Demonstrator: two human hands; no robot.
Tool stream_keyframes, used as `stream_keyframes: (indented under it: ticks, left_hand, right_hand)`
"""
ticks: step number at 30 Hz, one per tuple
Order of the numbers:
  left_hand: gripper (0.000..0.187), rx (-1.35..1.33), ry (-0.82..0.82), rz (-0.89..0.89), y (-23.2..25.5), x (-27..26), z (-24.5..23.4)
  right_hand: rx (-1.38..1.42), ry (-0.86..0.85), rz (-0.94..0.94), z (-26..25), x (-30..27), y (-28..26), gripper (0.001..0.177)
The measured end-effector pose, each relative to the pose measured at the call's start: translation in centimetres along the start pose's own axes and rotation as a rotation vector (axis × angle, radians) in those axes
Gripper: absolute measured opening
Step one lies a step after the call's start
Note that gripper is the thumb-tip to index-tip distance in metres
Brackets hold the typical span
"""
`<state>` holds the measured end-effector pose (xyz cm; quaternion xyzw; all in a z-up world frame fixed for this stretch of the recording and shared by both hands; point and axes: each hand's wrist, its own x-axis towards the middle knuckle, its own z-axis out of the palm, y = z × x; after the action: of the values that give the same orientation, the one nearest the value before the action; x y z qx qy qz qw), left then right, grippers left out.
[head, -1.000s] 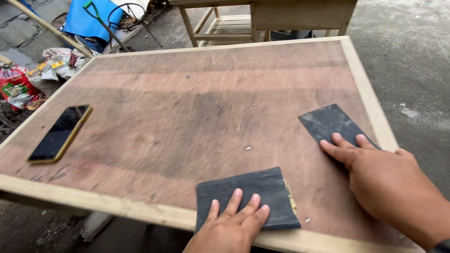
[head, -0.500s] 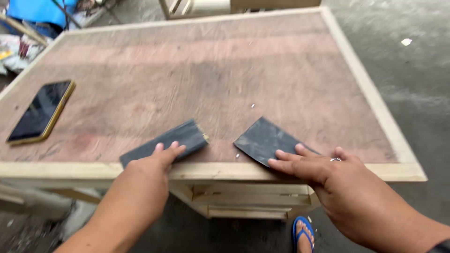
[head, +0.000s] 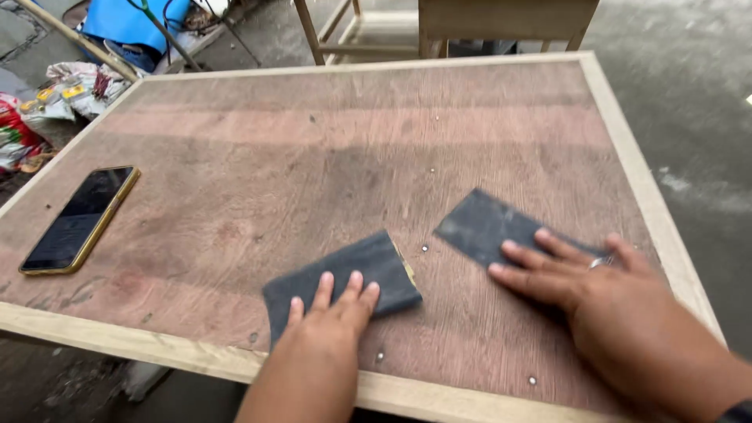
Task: Sanding the surface of a wooden table using sandpaper.
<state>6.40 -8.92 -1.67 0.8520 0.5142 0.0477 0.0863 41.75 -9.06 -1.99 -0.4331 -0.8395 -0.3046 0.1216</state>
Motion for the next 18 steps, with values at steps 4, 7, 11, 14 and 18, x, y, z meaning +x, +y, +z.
stream_keyframes:
  ticks: [4,7,11,14,18]
  left_hand:
    - [0.069,-0.041,-0.029,-0.177,0.4,4.4,-3.9]
    - [0.077,-0.013,0.002,-0.238,0.2,7.0,-3.9]
    - [0.076,-0.001,0.035,-0.391,0.9,8.4,-3.4]
    - [0.071,0.009,0.076,-0.412,1.4,7.8,-3.1]
    - [0.070,-0.003,0.096,-0.418,1.6,7.7,-2.9]
  right_hand:
    - [0.270,-0.592,0.292,1.7,3.3,4.8,0.086]
    - [0.131,-0.946,0.390,2.1,5.5,7.3,0.081]
    - [0.180,-0.800,0.443,4.9,4.0,9.2,0.077]
    - [0.185,-0.725,0.447,5.3,4.0,8.9,0.074]
    - [0.116,-0.771,0.402,4.7,4.1,9.3,0.082]
